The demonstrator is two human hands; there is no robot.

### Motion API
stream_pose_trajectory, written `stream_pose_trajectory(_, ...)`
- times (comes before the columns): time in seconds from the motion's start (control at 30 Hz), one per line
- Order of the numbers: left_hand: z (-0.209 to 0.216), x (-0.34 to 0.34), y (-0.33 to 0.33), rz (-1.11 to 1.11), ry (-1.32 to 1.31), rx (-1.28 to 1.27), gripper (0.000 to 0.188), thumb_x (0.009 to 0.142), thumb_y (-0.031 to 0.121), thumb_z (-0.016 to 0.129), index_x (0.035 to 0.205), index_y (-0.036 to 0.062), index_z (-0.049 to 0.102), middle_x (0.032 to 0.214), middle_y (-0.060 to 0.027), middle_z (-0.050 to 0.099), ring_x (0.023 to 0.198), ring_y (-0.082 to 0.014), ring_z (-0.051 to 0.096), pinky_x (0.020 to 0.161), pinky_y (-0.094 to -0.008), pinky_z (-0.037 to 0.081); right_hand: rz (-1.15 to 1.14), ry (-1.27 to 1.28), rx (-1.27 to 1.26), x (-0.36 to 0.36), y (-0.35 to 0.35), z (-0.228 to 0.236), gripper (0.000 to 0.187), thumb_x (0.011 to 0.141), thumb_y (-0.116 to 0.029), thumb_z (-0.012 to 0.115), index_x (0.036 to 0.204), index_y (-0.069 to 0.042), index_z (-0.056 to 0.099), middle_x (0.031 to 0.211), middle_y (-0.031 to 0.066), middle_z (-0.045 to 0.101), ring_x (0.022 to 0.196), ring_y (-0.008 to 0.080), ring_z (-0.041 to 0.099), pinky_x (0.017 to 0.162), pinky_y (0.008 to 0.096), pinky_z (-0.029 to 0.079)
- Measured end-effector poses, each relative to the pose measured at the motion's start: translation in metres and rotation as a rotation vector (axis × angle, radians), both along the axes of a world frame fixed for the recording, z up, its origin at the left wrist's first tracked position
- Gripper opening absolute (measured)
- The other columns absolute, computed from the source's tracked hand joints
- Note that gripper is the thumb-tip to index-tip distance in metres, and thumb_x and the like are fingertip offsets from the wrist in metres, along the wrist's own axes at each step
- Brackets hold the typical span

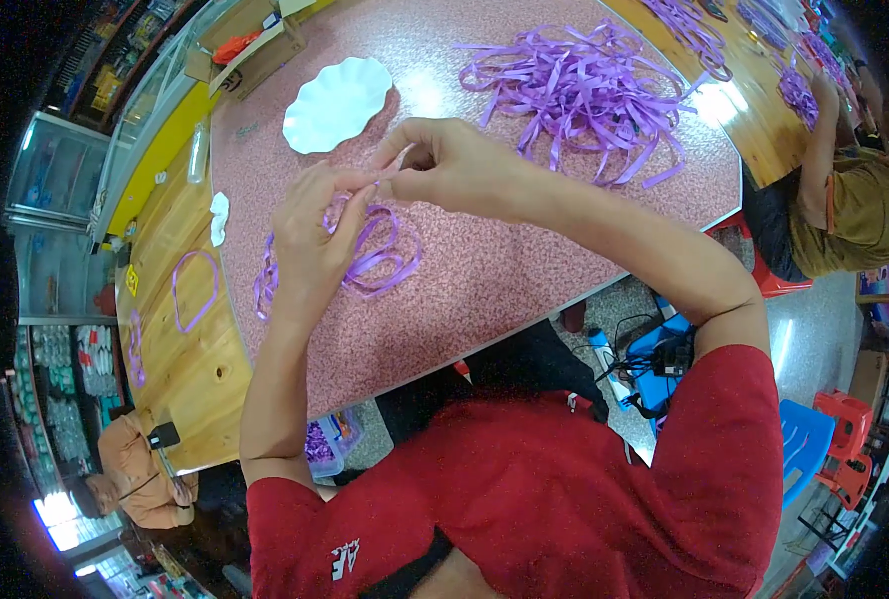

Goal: Manually sorting and processing long purple ribbons on a production table.

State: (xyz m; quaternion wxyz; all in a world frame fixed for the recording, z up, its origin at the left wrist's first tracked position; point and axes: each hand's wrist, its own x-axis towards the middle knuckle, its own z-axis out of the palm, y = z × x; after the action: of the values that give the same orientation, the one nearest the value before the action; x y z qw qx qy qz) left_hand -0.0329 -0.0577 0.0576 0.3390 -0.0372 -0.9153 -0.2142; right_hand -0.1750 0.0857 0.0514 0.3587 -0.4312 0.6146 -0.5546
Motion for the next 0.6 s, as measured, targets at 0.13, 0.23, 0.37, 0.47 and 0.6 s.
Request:
stream_pose_trajectory(0.13, 0.001, 0.008, 0.002, 0.051, -0.115, 0.118, 0.007, 0.082, 0.006, 0.065, 0.086, 0.0029, 0.06, 0.084, -0.0111, 0.062, 0.082, -0.0265, 0.061, 0.082, -0.0361, 0.045, 0.042, 0.266, -0.116, 0.003, 0.001, -0.003, 0.012, 0.087, -0.011, 0.067, 0.097, -0.004, 0.065, 0.079, 0.0004, 0.062, 0.065, 0.0049, 0.051, 0.052, 0.0233, 0.039)
stream_pose_trajectory(0.23, 0.003, 0.015, 0.002, 0.043, -0.235, 0.31, 0.008, 0.085, 0.008, 0.062, 0.088, 0.0027, 0.057, 0.084, -0.0104, 0.059, 0.082, -0.0234, 0.058, 0.081, -0.0336, 0.042, 0.0, 0.593, -0.169, 0.008, 0.001, 0.006, 0.01, 0.085, -0.008, 0.068, 0.094, -0.002, 0.065, 0.079, 0.0013, 0.062, 0.066, 0.0059, 0.052, 0.054, 0.0247, 0.041)
stream_pose_trajectory(0.37, 0.003, 0.027, -0.003, -0.079, -0.37, 0.728, 0.009, 0.09, 0.011, 0.06, 0.091, 0.0032, 0.055, 0.086, -0.0035, 0.057, 0.087, -0.0126, 0.054, 0.08, -0.0261, 0.041, 0.008, 0.758, -0.321, 0.005, 0.004, 0.007, 0.01, 0.085, -0.009, 0.068, 0.092, -0.001, 0.065, 0.078, 0.002, 0.061, 0.068, 0.0055, 0.053, 0.056, 0.0242, 0.042)
stream_pose_trajectory(0.47, 0.004, 0.041, -0.007, -0.201, -0.321, 1.06, 0.008, 0.092, 0.012, 0.06, 0.093, 0.0053, 0.055, 0.09, -0.0019, 0.057, 0.09, -0.0102, 0.053, 0.083, -0.0263, 0.041, 0.02, 0.421, -0.238, 0.008, 0.004, 0.004, 0.01, 0.087, -0.01, 0.068, 0.091, -0.001, 0.065, 0.079, -0.0001, 0.061, 0.071, 0.0046, 0.054, 0.059, 0.0235, 0.043)
stream_pose_trajectory(0.6, -0.001, 0.052, -0.005, -0.287, -0.268, 1.22, 0.008, 0.091, 0.012, 0.062, 0.093, 0.0063, 0.057, 0.093, -0.0044, 0.06, 0.09, -0.0113, 0.054, 0.085, -0.0268, 0.041, 0.047, 0.003, -0.139, 0.015, 0.003, 0.0, 0.01, 0.088, -0.011, 0.068, 0.09, -0.001, 0.067, 0.081, -0.0026, 0.062, 0.076, 0.0033, 0.055, 0.065, 0.021, 0.044)
